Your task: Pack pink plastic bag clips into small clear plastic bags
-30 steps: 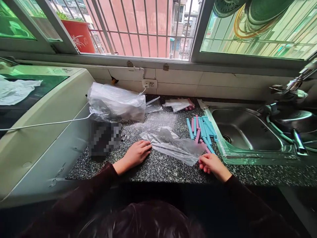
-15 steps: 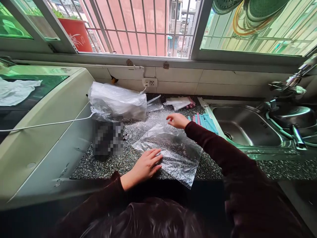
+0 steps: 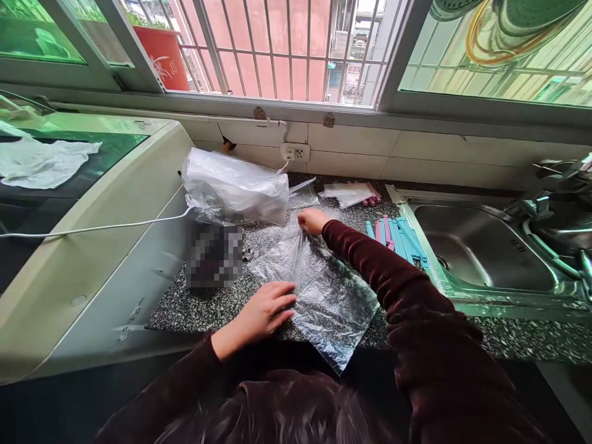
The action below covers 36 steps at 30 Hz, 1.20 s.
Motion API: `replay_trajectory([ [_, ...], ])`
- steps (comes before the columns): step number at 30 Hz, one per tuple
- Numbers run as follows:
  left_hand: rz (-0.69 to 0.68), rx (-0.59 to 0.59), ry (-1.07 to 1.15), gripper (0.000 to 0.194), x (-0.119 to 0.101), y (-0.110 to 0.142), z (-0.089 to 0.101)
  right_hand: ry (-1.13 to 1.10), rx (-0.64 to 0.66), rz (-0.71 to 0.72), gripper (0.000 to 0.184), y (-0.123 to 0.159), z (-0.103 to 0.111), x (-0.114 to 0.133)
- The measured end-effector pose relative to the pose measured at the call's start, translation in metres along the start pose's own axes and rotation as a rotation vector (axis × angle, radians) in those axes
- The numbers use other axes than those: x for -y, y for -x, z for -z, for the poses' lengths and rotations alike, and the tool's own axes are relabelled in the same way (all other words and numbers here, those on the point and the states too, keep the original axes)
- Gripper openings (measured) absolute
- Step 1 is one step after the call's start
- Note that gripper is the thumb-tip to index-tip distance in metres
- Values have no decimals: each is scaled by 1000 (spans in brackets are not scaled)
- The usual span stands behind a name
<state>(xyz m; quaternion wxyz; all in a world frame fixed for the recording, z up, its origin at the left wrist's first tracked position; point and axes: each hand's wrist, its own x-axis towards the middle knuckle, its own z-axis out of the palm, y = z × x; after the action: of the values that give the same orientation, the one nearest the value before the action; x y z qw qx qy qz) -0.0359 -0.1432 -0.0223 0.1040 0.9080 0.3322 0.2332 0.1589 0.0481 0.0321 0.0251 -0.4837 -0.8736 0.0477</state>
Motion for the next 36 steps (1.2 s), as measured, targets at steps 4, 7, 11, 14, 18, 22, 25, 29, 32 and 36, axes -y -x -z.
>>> replay_trajectory([
  [4, 295, -262, -109, 36, 26, -20, 23, -29, -100, 18, 13, -3, 12, 1],
  [7, 588, -298, -266, 49, 47, -41, 41, -77, -205, 46, 13, -3, 19, -4],
  [11, 766, -140, -273, 52, 63, -63, 52, -245, -413, 157, 12, 6, 25, -14],
  [14, 753, -87, -172, 20, 65, -68, 53, -304, -465, 185, 13, 19, 29, -22],
  [18, 604, -228, -85, 10, 66, -69, 50, -306, -445, 147, 15, 36, 36, -28],
  [22, 507, -397, -59, 34, 74, -80, 44, -319, -468, 158, 18, 48, 44, -31],
  [25, 592, -250, 23, 26, 80, -94, 43, -321, -507, 168, 20, 56, 49, -35],
  [29, 578, -212, 48, 11, 75, -104, 48, -280, -517, 133, 18, 66, 50, -44],
  [32, 473, -282, -16, 10, 66, -106, 53, -181, -472, 119, 13, 71, 50, -47],
  [36, 350, -308, -70, 9, 51, -106, 60, -18, -380, 124, 49, 70, 51, -42],
])
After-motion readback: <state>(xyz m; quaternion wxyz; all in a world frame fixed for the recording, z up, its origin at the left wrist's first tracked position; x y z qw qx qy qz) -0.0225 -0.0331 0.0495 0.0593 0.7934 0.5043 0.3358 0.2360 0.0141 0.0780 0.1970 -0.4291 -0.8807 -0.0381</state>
